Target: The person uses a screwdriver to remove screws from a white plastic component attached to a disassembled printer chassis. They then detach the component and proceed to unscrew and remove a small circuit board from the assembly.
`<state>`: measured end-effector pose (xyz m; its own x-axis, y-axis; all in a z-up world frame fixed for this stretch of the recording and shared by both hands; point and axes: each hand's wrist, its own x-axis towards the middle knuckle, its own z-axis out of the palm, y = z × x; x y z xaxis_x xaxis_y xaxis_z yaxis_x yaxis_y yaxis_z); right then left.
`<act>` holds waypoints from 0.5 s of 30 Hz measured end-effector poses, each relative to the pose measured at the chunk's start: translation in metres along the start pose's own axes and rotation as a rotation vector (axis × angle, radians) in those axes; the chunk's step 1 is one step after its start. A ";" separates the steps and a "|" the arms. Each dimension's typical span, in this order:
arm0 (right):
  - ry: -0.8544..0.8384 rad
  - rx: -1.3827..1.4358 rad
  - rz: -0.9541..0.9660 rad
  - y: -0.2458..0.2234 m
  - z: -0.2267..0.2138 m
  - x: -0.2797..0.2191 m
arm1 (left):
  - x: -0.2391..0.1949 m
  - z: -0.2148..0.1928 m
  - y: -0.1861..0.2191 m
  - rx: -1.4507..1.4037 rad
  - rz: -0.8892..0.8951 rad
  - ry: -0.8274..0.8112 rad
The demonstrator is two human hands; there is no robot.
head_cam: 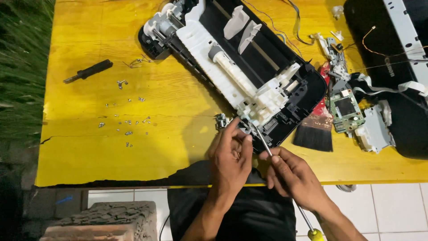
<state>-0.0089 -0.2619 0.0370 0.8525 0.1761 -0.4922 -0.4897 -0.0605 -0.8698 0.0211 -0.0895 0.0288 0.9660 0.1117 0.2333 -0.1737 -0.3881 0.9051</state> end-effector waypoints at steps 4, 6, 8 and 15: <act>-0.035 0.077 -0.045 0.002 -0.004 0.002 | 0.006 0.003 -0.002 0.113 0.041 0.008; -0.038 0.123 -0.059 0.002 -0.007 0.002 | 0.009 0.003 -0.003 0.213 0.135 0.102; -0.050 0.103 -0.063 0.002 -0.009 0.005 | 0.007 0.005 -0.002 0.205 0.100 0.082; -0.044 0.149 -0.062 0.011 -0.012 0.007 | -0.003 0.015 -0.007 0.053 0.000 -0.064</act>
<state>-0.0063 -0.2728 0.0242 0.8748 0.2184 -0.4324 -0.4605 0.0979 -0.8822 0.0225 -0.1007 0.0161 0.9765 0.0536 0.2087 -0.1651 -0.4362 0.8846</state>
